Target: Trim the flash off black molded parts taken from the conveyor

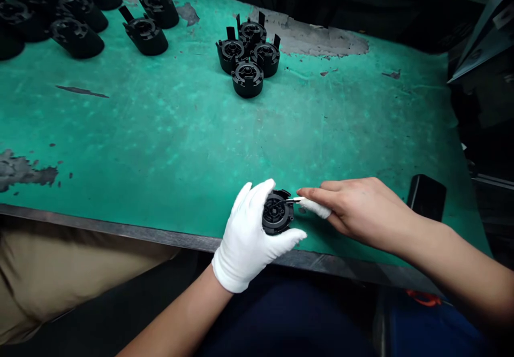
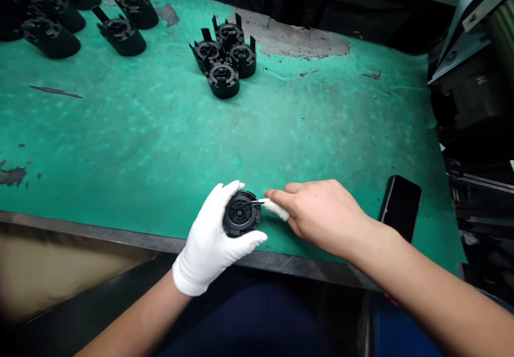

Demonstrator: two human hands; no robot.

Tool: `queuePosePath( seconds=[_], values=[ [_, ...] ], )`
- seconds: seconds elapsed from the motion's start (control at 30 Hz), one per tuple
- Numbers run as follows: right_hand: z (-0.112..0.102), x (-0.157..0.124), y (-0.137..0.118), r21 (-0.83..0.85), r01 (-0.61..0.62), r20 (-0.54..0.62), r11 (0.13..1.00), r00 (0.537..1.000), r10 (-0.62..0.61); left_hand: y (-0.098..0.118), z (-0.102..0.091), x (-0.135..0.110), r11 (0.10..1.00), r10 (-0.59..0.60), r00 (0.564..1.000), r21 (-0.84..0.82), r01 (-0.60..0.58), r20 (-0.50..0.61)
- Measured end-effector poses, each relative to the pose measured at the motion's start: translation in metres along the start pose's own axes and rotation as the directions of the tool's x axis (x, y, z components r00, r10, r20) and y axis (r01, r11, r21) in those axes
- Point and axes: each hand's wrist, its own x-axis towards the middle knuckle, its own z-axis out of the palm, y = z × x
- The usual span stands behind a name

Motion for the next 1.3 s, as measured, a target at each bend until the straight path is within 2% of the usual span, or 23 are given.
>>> queuePosePath(
  seconds=[0.1,0.2,0.33,0.43,0.53,0.63,0.7,0.77,0.9,0.97,1.03,1.1,1.17,1.2,1.23,1.3],
  values=[
    [-0.004,0.004,0.002,-0.063,0.018,-0.025,0.998,0.999,-0.02,0.0,0.0,0.001,1.0,-0.01,1.0,0.008,0.01,0.011],
    [-0.005,0.002,0.002,-0.069,0.013,0.005,0.998,1.0,-0.013,0.0,0.0,0.001,1.0,-0.008,1.0,0.005,0.008,0.009],
    [0.003,-0.015,-0.007,0.019,-0.008,0.118,1.0,0.993,0.006,0.001,0.001,0.001,1.0,-0.008,1.0,-0.027,0.008,-0.003],
    [0.014,-0.031,-0.017,0.144,-0.031,0.17,0.989,0.985,0.007,0.001,0.001,0.001,1.0,0.004,1.0,-0.029,-0.004,-0.021],
    [0.022,-0.041,-0.027,0.292,-0.076,0.089,0.953,0.995,0.052,0.002,0.002,0.0,0.999,0.014,0.999,-0.038,-0.016,-0.037],
    [0.03,-0.044,-0.037,0.306,-0.159,0.003,0.939,0.986,0.166,0.001,0.003,-0.002,0.998,0.013,0.999,-0.053,-0.015,-0.032],
    [0.035,-0.043,-0.043,0.249,-0.215,0.023,0.944,0.976,0.216,0.001,0.004,-0.003,0.999,0.011,0.999,-0.051,-0.013,-0.036],
    [0.038,-0.041,-0.046,0.222,-0.226,0.066,0.949,0.974,0.217,0.0,0.005,-0.003,0.999,0.015,0.999,-0.047,-0.018,-0.051],
    [0.035,-0.04,-0.046,0.313,-0.184,0.073,0.932,0.983,0.17,-0.001,0.006,-0.001,0.998,-0.008,0.998,-0.066,0.004,-0.064],
    [0.037,-0.038,-0.049,0.47,-0.16,0.011,0.868,0.984,0.175,0.001,0.007,-0.003,0.995,-0.059,0.996,-0.087,0.053,-0.067],
    [0.047,-0.032,-0.059,0.684,-0.121,-0.095,0.72,0.963,0.253,0.007,0.009,-0.011,0.986,-0.137,0.987,-0.106,0.128,-0.087],
    [0.062,-0.022,-0.071,0.853,-0.068,-0.176,0.518,0.896,0.407,0.017,0.011,-0.027,0.974,-0.211,0.972,-0.105,0.2,-0.105],
    [0.073,-0.011,-0.079,0.931,-0.044,-0.17,0.362,0.826,0.537,0.027,0.012,-0.047,0.97,-0.237,0.968,-0.076,0.231,-0.077],
    [0.075,-0.008,-0.079,0.944,-0.044,-0.158,0.326,0.808,0.567,0.031,0.011,-0.056,0.972,-0.231,0.972,-0.058,0.229,-0.038],
    [0.074,-0.007,-0.076,0.944,-0.045,-0.162,0.327,0.8,0.578,0.033,0.008,-0.063,0.973,-0.227,0.974,-0.044,0.227,0.006],
    [0.067,-0.016,-0.065,0.9,-0.028,-0.235,0.435,0.81,0.538,0.033,-0.002,-0.067,0.971,-0.233,0.97,-0.04,0.236,0.071]
  ],
)
